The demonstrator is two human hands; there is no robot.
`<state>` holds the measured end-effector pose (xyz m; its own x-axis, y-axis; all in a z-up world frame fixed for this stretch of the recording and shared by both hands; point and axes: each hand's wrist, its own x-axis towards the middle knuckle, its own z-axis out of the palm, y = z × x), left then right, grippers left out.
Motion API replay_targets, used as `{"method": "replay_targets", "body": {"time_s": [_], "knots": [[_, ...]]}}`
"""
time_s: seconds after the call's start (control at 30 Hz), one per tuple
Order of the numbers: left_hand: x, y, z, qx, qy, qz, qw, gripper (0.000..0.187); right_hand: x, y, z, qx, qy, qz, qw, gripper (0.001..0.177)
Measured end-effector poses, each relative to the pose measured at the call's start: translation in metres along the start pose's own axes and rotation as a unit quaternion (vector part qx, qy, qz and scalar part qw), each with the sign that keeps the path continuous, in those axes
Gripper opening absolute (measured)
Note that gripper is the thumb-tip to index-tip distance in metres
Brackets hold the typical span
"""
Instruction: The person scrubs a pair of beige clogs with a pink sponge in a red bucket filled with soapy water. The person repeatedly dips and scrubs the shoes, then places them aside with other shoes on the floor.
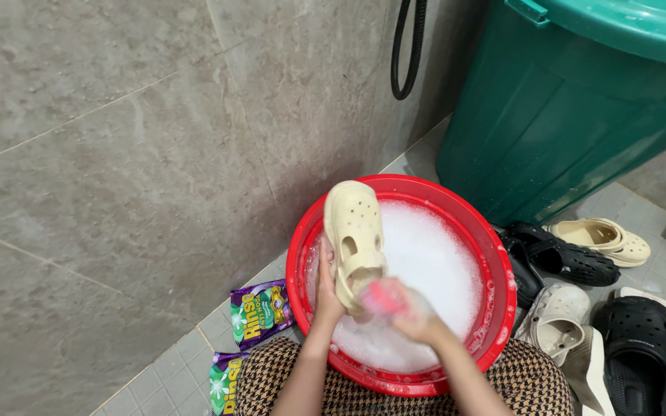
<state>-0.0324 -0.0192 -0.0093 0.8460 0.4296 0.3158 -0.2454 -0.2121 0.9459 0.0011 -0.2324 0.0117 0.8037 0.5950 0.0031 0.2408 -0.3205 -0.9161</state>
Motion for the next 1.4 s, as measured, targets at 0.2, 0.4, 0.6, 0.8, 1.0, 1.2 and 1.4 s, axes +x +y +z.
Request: {"method": "replay_targets", "body": {"time_s": [0.2, 0.4, 0.6, 0.8, 1.0, 1.2, 1.4], "knots": [[-0.010, -0.001, 0.003, -0.047, -0.055, 0.056, 0.996, 0.080, 0.001, -0.009, 0.000, -0.017, 0.163, -0.155, 0.974, 0.050], [-0.025, 0.004, 0.015, 0.091, -0.158, 0.003, 0.983, 0.068, 0.078, -0.058, -0.032, -0.445, 0.213, -0.124, 0.861, 0.058], [-0.020, 0.002, 0.015, 0.027, -0.025, -0.050, 0.998, 0.064, 0.120, -0.084, -0.045, -0.436, 0.209, 0.042, 0.874, 0.048], [-0.029, 0.024, 0.022, 0.285, -0.101, 0.032, 0.953, 0.092, 0.092, -0.065, -0.027, -0.472, 0.235, 0.029, 0.849, 0.053], [-0.041, 0.011, 0.013, 0.337, -0.080, 0.097, 0.933, 0.095, 0.077, -0.075, -0.002, -0.469, 0.156, 0.063, 0.867, 0.052], [-0.041, 0.006, 0.019, 0.320, -0.054, 0.112, 0.939, 0.090, 0.104, -0.050, -0.015, -0.464, 0.214, 0.091, 0.855, 0.046], [-0.029, 0.006, 0.001, 0.409, -0.010, 0.070, 0.910, 0.082, 0.082, -0.051, 0.031, -0.437, 0.116, 0.043, 0.891, 0.059]]}}
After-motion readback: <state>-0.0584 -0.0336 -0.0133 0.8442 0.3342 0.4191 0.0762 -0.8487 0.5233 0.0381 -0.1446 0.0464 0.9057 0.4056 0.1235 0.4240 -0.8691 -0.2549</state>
